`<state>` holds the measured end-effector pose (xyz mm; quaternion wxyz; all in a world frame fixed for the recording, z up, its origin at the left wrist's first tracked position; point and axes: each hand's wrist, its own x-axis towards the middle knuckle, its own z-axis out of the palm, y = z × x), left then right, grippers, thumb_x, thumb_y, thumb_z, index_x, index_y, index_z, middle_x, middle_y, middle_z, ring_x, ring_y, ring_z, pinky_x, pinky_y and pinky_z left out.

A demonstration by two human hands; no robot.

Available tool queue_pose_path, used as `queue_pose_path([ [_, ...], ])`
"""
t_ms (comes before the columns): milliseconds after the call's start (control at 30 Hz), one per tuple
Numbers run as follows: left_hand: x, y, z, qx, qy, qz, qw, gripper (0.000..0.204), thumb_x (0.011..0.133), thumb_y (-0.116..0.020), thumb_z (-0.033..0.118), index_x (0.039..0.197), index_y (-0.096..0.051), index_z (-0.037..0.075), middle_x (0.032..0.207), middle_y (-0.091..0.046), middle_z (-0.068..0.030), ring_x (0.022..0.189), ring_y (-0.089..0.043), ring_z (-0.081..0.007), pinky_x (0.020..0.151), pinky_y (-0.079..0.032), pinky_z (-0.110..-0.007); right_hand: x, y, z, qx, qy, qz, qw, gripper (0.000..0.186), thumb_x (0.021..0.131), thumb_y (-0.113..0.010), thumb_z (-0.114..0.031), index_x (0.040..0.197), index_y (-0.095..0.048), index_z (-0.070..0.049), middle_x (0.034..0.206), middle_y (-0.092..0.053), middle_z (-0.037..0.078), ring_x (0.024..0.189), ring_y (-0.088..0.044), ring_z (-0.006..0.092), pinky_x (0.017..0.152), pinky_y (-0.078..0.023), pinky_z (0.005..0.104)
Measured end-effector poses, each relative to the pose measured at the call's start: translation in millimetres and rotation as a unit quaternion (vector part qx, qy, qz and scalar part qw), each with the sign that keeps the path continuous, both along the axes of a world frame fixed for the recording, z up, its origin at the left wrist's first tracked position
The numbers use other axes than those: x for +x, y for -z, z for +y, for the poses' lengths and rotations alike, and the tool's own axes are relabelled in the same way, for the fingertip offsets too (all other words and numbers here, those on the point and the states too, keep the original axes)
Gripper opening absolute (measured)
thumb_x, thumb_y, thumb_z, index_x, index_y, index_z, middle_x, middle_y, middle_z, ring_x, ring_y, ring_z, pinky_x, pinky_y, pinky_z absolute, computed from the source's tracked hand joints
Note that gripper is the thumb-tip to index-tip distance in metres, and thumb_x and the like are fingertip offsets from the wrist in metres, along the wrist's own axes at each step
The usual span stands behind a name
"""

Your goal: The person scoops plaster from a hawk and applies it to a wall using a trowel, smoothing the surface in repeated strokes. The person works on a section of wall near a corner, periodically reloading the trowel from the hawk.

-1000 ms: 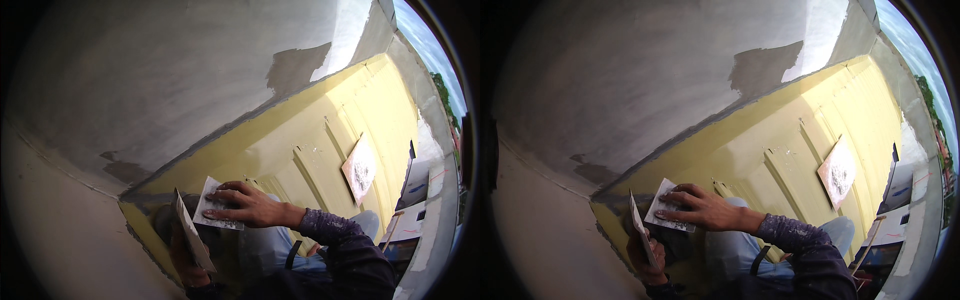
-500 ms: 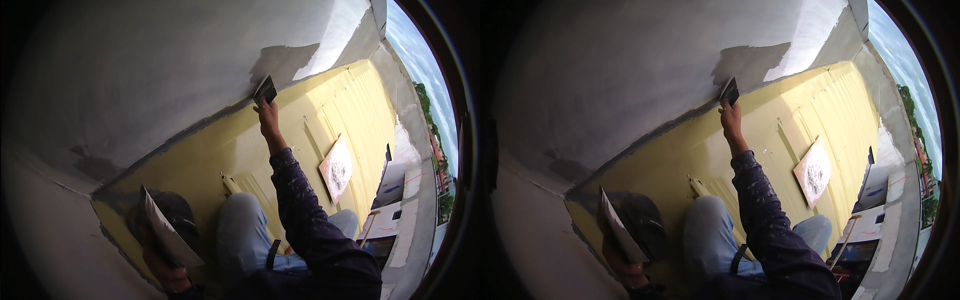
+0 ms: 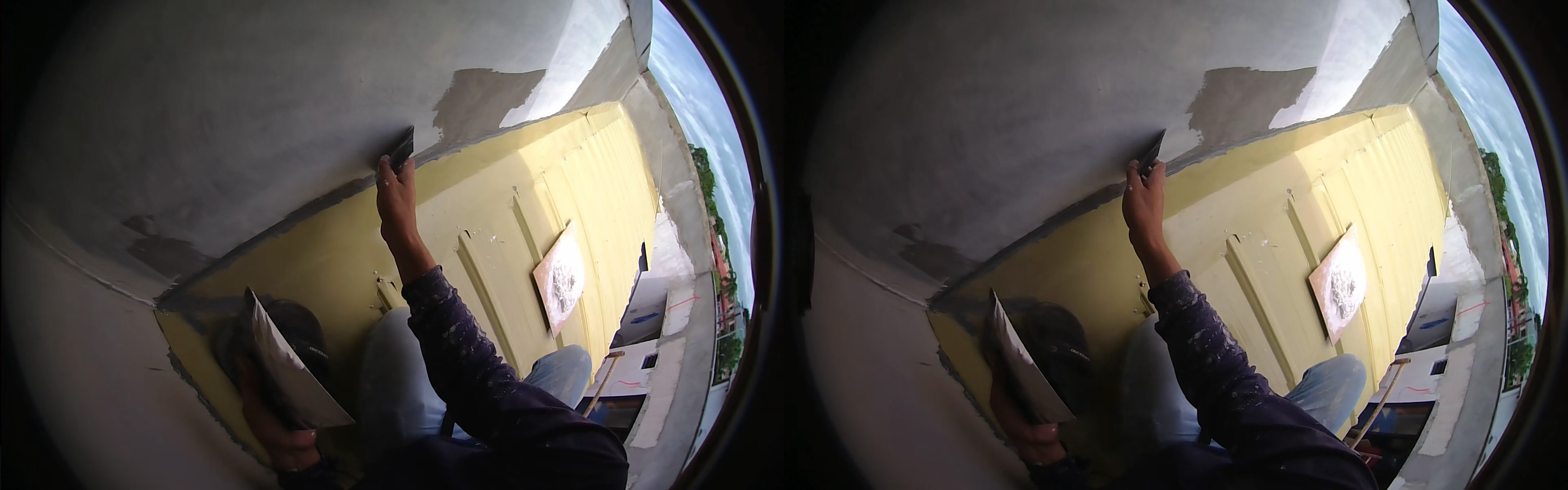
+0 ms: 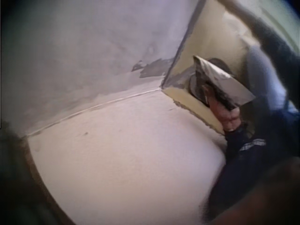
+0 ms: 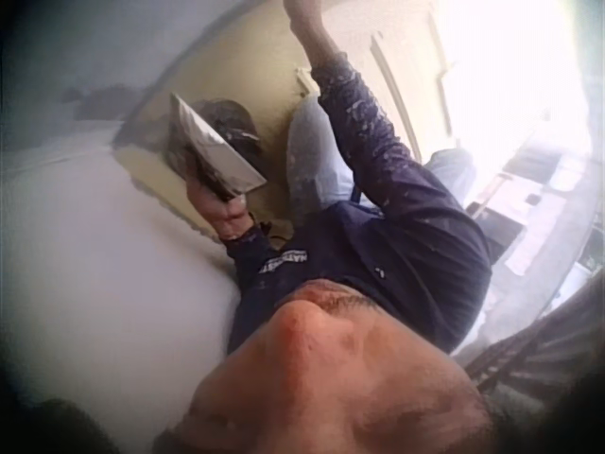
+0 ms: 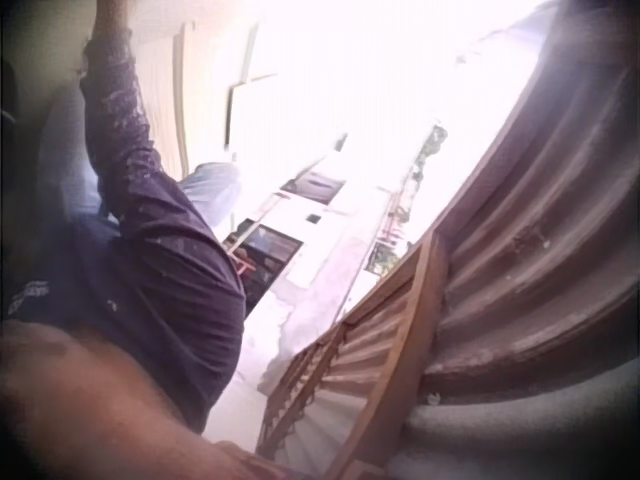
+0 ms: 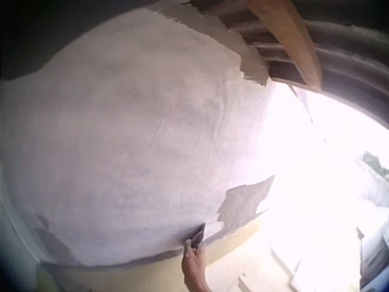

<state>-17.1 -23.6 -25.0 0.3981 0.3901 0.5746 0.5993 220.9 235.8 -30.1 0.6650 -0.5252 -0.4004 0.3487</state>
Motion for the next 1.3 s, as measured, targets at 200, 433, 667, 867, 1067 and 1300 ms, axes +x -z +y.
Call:
queue_pose_path([
  [200,-3,2,-8,0.007,-0.026,-0.029,0.999,0.04,0.084,-0.061,0.026,0.114,-0.054,0.001,0.107,-0.062,-0.0062,0.097,-0.061,-0.017,0.088,-0.051,-0.031,-80,-2,-25,0.022,0.009,-0.02,1.0,0.049,0.104,-0.053,-0.028,0.136,-0.038,0.007,0.132,-0.048,0.029,0.124,-0.053,0.0398,0.099,-0.046,0.045],
  [433,-3,-54,82,0.179,-0.079,0.047,0.98,0.029,0.089,-0.059,0.023,0.109,-0.054,0.002,0.106,-0.061,-0.0059,0.096,-0.061,-0.0172,0.087,-0.052,-0.032,-176,4,-61,0.069,0.04,-0.116,0.99,0.046,0.099,-0.061,-0.018,0.132,-0.042,0.007,0.121,-0.052,0.026,0.113,-0.053,0.0403,0.096,-0.044,0.046],
  [667,-35,-24,102,-0.125,-0.121,-0.176,0.969,0.032,0.094,-0.057,0.023,0.119,-0.053,0.005,0.113,-0.061,-0.005,0.104,-0.06,-0.0167,0.091,-0.05,-0.032,-263,-6,-97,0.064,0.037,-0.17,0.983,0.055,0.091,-0.063,-0.011,0.136,-0.039,0.01,0.118,-0.049,0.031,0.107,-0.05,0.0471,0.093,-0.041,0.0485],
  [867,-12,-83,70,-0.358,-0.103,-0.382,0.846,0.035,0.097,-0.057,0.023,0.128,-0.052,0.007,0.12,-0.061,-0.0042,0.11,-0.059,-0.0163,0.095,-0.049,-0.032,-295,4,-123,0.075,-0.073,-0.118,0.987,0.034,0.095,-0.057,-0.007,0.124,-0.052,0.01,0.111,-0.059,0.025,0.102,-0.061,0.0378,0.087,-0.05,0.0434],
  [1067,15,-67,-13,0.063,-0.077,-0.404,0.909,0.044,0.104,-0.052,0.033,0.14,-0.05,0.007,0.13,-0.059,-0.0054,0.118,-0.057,-0.0177,0.1,-0.046,-0.034,-168,24,-134,0.051,-0.369,-0.061,0.926,0.024,0.104,-0.052,-0.019,0.118,-0.054,0.001,0.097,-0.056,0.011,0.089,-0.054,0.0233,0.082,-0.045,0.0353],
  [1300,9,-45,7,0.013,-0.006,-0.536,0.844,0.049,0.106,-0.048,0.038,0.139,-0.049,0.003,0.127,-0.062,-0.0117,0.115,-0.062,-0.0221,0.097,-0.052,-0.038,-44,-38,-157,0.429,-0.342,-0.203,0.811,0.048,0.095,-0.065,-0.018,0.14,-0.056,-0.03,0.126,-0.058,0.011,0.098,-0.061,0.0273,0.086,-0.053,0.0378],
])
